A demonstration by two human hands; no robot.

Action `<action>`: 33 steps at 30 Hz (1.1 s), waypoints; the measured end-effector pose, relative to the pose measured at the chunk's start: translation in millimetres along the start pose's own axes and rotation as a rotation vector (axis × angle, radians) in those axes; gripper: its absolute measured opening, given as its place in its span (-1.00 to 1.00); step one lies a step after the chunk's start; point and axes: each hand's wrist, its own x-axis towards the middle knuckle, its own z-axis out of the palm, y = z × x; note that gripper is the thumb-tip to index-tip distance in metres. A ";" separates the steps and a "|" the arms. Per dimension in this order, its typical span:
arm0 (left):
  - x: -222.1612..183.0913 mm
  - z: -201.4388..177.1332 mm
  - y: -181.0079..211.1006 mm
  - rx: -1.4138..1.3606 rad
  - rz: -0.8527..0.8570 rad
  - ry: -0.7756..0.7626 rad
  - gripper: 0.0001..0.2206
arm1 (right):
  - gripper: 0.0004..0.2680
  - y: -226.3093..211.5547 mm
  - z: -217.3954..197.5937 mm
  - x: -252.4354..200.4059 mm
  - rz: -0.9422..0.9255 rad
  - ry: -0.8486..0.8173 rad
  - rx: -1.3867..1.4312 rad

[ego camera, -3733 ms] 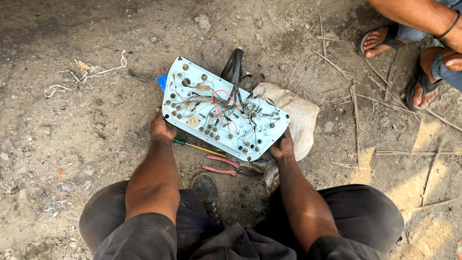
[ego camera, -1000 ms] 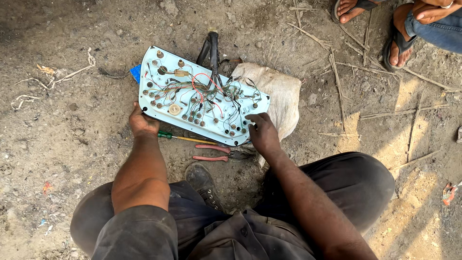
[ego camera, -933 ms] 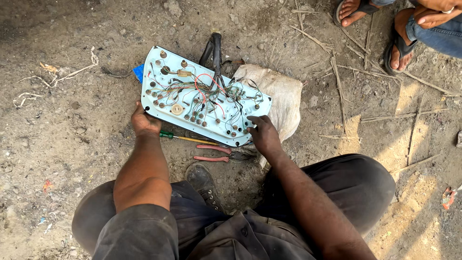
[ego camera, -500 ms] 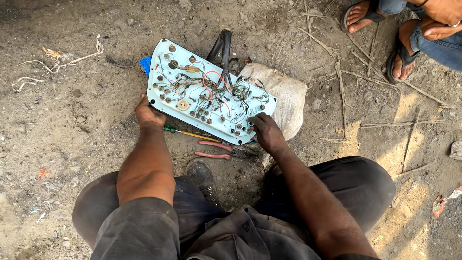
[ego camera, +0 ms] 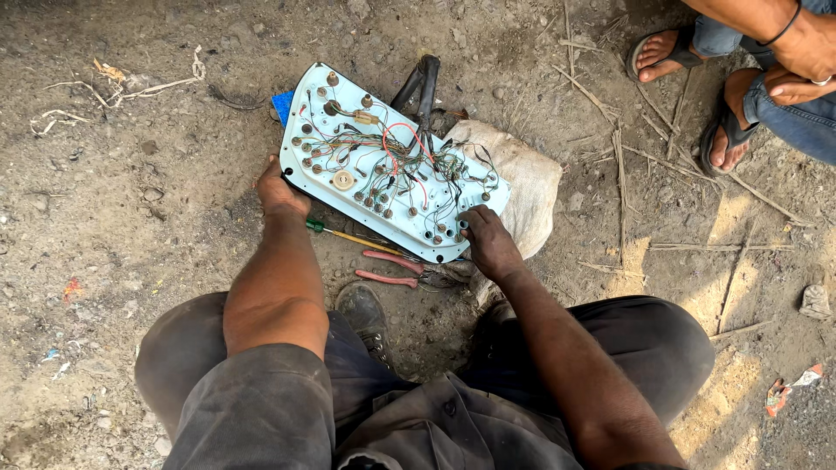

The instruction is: The person disassembles an automotive instrument cluster using a screwdriver and pliers, removing screws and pulling apart the casing to reveal the internal dials and wiring.

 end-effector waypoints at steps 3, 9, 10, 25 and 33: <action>7.5 -5.2 -4.5 0.000 0.026 -0.005 -0.60 | -0.83 -2.7 -5.0 -0.3 -0.021 0.014 -0.005; 17.7 -7.2 -10.2 0.052 0.140 0.099 -0.62 | -0.83 -5.5 -14.5 -2.2 0.001 -0.035 -0.001; 15.4 -3.7 -9.2 0.053 0.179 0.086 -0.63 | -0.83 -6.0 -15.5 -2.0 0.003 -0.038 0.003; 29.4 38.0 27.2 1.700 0.192 0.621 -0.53 | -0.81 0.5 -8.2 -3.6 -0.023 -0.015 0.024; 17.0 46.2 32.9 1.385 0.059 0.665 -0.53 | -0.81 3.1 -6.9 -1.8 -0.022 -0.021 0.054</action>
